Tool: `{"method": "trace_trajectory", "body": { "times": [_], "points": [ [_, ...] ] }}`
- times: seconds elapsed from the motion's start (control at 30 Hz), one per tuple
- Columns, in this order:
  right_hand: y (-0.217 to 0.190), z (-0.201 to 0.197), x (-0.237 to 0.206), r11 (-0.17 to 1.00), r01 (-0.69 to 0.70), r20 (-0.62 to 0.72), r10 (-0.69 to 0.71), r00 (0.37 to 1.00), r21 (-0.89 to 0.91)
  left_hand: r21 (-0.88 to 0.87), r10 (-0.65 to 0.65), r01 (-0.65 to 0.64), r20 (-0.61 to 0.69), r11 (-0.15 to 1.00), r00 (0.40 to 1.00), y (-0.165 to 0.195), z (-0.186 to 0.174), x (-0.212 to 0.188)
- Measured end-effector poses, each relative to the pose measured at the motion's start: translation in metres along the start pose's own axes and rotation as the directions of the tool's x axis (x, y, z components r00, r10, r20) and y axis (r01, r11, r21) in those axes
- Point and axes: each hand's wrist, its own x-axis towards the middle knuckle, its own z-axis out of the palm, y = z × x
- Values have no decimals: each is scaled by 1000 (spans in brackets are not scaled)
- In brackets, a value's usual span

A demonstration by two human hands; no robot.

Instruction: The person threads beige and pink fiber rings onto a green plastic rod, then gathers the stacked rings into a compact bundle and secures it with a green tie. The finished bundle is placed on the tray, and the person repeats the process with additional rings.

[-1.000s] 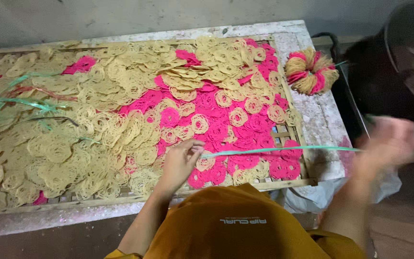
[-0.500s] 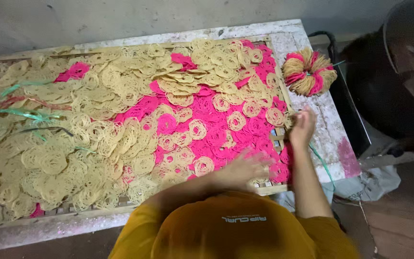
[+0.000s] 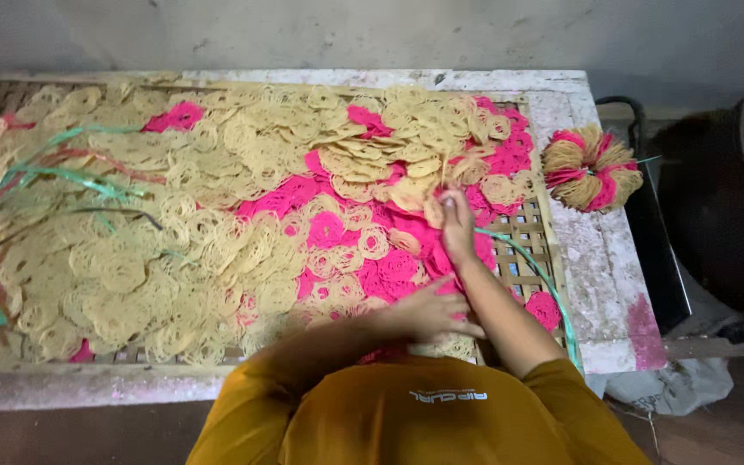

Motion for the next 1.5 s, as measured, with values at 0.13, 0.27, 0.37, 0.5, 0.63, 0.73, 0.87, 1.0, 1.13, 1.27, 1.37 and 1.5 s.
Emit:
{"method": "trace_trajectory", "body": {
  "times": [0.13, 0.27, 0.37, 0.5, 0.63, 0.73, 0.87, 1.0, 1.13, 1.27, 1.37, 1.5],
  "points": [
    [-16, 41, 29, 742, -483, 288, 389, 875, 465, 295, -135, 126, 11, 947, 991, -21, -20, -27],
    [-32, 30, 51, 893, -139, 198, 58, 979, 428, 259, -408, 413, -77, 873, 910, -40, -60, -57],
    [-37, -45, 33, 836, -521, 25, 525, 851, 173, 156, -554, 557, -65, 816, 830, -32, -89, -85],
    [-23, -121, -62, 973, -212, -127, 200, 972, -90, -1, -614, 618, 110, 786, 782, 16, -89, -102],
    [1, -108, -161, 828, -300, -205, 228, 952, -473, 40, -423, 429, -110, 903, 900, 43, -57, -105],
    [20, -68, -171, 813, -199, -163, 129, 978, -547, 21, -417, 425, -157, 905, 895, 19, -41, -102],
    [26, -42, -135, 828, -169, -121, 123, 985, -535, 95, -507, 538, -231, 837, 830, -20, -41, -100],
    [13, -37, -95, 840, -388, -13, 415, 910, -380, 165, -642, 698, -292, 697, 709, -51, -57, -86],
    [12, -17, -39, 933, -342, 9, 345, 938, -113, 177, -676, 793, -436, 583, 595, -82, -89, -66],
    [13, 11, 11, 975, -198, -28, 196, 980, -96, 82, -721, 834, -462, 546, 517, -95, -127, -74],
    [14, 15, 37, 999, -44, 112, 43, 993, 7, -68, -613, 719, -581, 692, 535, -84, -149, -102],
    [6, -13, 45, 987, -55, 207, 22, 978, 153, -140, -543, 803, -802, 579, 251, -53, -145, -183]
  ]
}}
